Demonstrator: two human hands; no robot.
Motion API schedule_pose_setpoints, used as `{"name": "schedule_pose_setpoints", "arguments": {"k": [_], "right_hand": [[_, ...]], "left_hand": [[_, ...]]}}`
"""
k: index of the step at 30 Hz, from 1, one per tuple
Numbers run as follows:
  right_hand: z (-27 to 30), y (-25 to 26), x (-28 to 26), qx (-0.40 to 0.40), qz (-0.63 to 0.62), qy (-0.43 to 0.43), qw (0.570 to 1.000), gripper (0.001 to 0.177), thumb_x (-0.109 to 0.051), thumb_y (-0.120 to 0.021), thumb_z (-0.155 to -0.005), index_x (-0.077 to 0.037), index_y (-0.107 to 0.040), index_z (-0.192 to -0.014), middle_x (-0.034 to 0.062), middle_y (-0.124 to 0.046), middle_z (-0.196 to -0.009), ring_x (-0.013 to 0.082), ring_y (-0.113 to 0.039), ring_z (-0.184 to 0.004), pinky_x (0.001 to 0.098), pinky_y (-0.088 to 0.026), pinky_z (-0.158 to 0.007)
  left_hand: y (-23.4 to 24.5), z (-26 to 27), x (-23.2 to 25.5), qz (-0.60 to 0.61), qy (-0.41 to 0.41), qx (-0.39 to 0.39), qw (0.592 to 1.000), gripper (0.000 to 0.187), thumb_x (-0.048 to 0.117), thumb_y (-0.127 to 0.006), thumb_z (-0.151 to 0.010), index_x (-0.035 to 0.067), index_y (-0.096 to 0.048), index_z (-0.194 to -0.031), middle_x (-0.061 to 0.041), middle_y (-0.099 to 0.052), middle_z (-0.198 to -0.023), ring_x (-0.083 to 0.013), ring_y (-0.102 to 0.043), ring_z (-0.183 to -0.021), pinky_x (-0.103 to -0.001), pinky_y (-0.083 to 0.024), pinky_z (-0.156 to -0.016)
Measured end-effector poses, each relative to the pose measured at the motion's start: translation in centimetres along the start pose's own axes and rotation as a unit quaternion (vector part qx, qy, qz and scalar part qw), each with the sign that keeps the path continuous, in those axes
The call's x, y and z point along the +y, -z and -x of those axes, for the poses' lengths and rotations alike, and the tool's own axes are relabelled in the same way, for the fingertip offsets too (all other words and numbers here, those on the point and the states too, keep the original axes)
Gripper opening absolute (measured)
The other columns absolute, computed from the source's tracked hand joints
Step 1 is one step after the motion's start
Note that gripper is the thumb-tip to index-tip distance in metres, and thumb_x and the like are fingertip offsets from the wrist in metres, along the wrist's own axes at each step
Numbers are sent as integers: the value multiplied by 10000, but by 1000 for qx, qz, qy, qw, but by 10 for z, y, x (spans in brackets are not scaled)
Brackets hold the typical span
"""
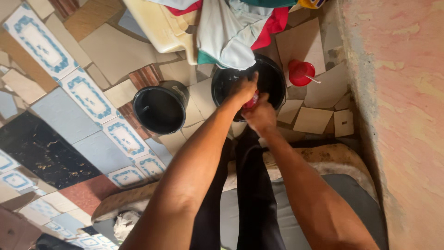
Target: The person washes a red cloth in a bucket of water, wrings it out, and uses it to wipe the bars and frame of a window.
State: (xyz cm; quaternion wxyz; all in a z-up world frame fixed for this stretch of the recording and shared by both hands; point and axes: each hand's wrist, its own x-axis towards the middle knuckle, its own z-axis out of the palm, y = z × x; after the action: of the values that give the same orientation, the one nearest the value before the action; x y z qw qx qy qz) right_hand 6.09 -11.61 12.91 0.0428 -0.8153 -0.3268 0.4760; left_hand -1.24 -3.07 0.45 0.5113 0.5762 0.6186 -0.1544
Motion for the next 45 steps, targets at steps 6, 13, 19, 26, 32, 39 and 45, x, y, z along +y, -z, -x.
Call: {"name": "schedule_pose_setpoints", "arguments": {"k": [6,13,19,26,32,39,45], "right_hand": [[1,3,31,-43,-235,-20,971,850,-342,-996,-644,-43,-448,-1221,161,-687,-919,269,-627,-727,413,-509,-617],[20,40,14,-102,-577,-92,805,519,-260,-804,-852,-102,-481,-1226,35,-691,-844,192,-660,-638,332,-518,-504],[46,39,0,12,-680,-14,733,426,-55,-718,-926,-71,-530,-1308,53,-706,-1152,238,-711,-1057,412,-590,-945],[77,46,-35,-10,-742,-53,668,380,-168,-641,-1018,-55,-555,-1370,102,-648,-1341,265,-648,-1235,477,-498,-1129],[97,43,-67,-42,-814,46,577,617,-425,-646,-1013,-58,-497,-1485,84,-600,-1482,270,-544,-1405,485,-375,-1255],[107,36,-66,-45,-788,76,609,611,-380,-695,-1038,-90,-480,-1531,61,-557,-1503,246,-489,-1429,460,-337,-1280],[121,32,-49,-25,-788,4,615,577,-254,-713,-977,-135,-490,-1495,51,-579,-1485,271,-525,-1406,559,-384,-1187]], "left_hand": [[51,78,14,203,-52,28,977,723,619,-319,-1026,71,-767,-880,-184,-752,-987,-338,-701,-946,-434,-529,-896],[86,102,7,330,64,-26,941,648,617,-348,-1002,65,-678,-1084,-130,-737,-1010,-265,-730,-804,-386,-631,-623],[108,91,-5,387,101,-29,916,705,631,-392,-987,-4,-589,-1224,-181,-705,-1114,-311,-751,-842,-439,-661,-677],[116,96,-3,430,38,-131,892,883,696,-532,-896,26,-423,-1461,-206,-571,-1352,-381,-639,-1133,-474,-646,-796],[110,130,10,320,38,-213,923,1109,600,-772,-846,82,-136,-1592,-185,-447,-1516,-309,-446,-1385,-475,-430,-1004],[76,137,9,455,-42,-155,876,648,235,-813,-868,1,-561,-1418,-130,-691,-1256,-224,-648,-1139,-354,-525,-975],[78,130,25,444,-29,-79,892,692,48,-715,-875,62,-456,-1516,-143,-652,-1255,-227,-644,-1083,-352,-546,-921]]}}
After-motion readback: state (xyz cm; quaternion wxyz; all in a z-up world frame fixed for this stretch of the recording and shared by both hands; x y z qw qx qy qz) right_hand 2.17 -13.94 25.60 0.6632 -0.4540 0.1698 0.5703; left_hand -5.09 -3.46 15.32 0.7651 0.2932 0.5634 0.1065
